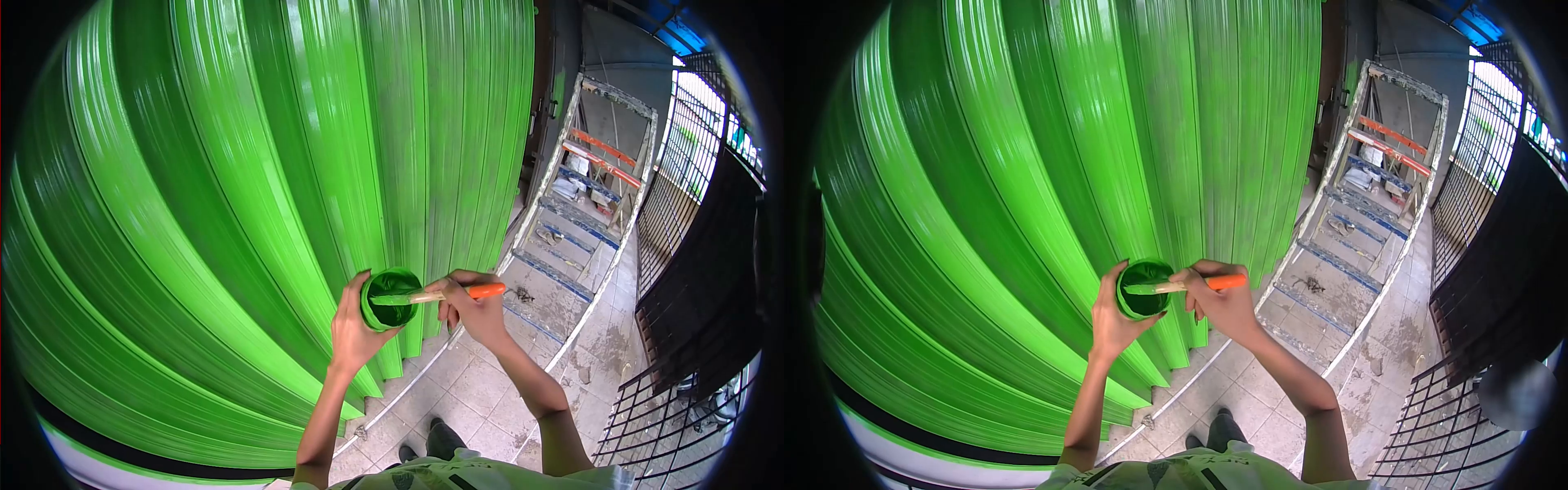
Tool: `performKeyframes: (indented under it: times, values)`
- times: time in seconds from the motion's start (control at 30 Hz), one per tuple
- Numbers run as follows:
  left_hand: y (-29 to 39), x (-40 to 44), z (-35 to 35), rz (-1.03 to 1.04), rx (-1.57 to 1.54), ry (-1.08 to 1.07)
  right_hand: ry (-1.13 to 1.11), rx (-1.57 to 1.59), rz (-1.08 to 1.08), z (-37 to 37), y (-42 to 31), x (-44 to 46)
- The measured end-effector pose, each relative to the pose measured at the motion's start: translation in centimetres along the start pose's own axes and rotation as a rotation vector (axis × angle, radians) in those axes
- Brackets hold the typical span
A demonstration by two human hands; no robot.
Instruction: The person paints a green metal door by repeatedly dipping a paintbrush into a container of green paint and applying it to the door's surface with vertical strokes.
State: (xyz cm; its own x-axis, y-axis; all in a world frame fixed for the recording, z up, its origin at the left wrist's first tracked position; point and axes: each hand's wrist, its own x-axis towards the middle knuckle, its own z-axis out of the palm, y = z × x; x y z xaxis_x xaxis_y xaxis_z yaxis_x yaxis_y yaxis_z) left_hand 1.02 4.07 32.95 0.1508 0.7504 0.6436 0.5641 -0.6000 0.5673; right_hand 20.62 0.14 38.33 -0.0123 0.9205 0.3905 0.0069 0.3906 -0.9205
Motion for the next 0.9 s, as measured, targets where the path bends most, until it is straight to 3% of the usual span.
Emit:
performKeyframes:
  times: [0.23,0.47,0.5,0.6,0.7,0.8,0.9]
  values:
    - [-2.4,-3.3,3.4,-0.132,-0.045,-0.037,0.025,0.062,0.040,-1.5,6.4,-1.7]
    - [-3.5,-4.5,4.1,-0.170,-0.004,-0.023,-0.075,0.040,-0.055,-1.4,6.6,-2.7]
    - [-3.6,-4.4,4.2,-0.169,0.003,-0.013,-0.077,0.022,0.011,-1.5,6.6,-3.0]
    - [-3.9,-4.6,4.1,-0.158,0.054,-0.003,-0.218,-0.545,-0.142,-2.3,5.1,-3.3]
    - [-4.1,-4.7,4.2,-0.144,0.098,0.009,-0.332,-0.545,-0.197,-2.4,5.3,-3.7]
    - [-4.3,-4.9,4.6,-0.157,0.110,0.000,-0.306,-0.358,-0.184,-2.2,6.6,-3.8]
    - [-4.5,-5.1,5.1,-0.183,0.089,0.012,-0.225,0.046,0.143,-1.8,7.3,-4.2]
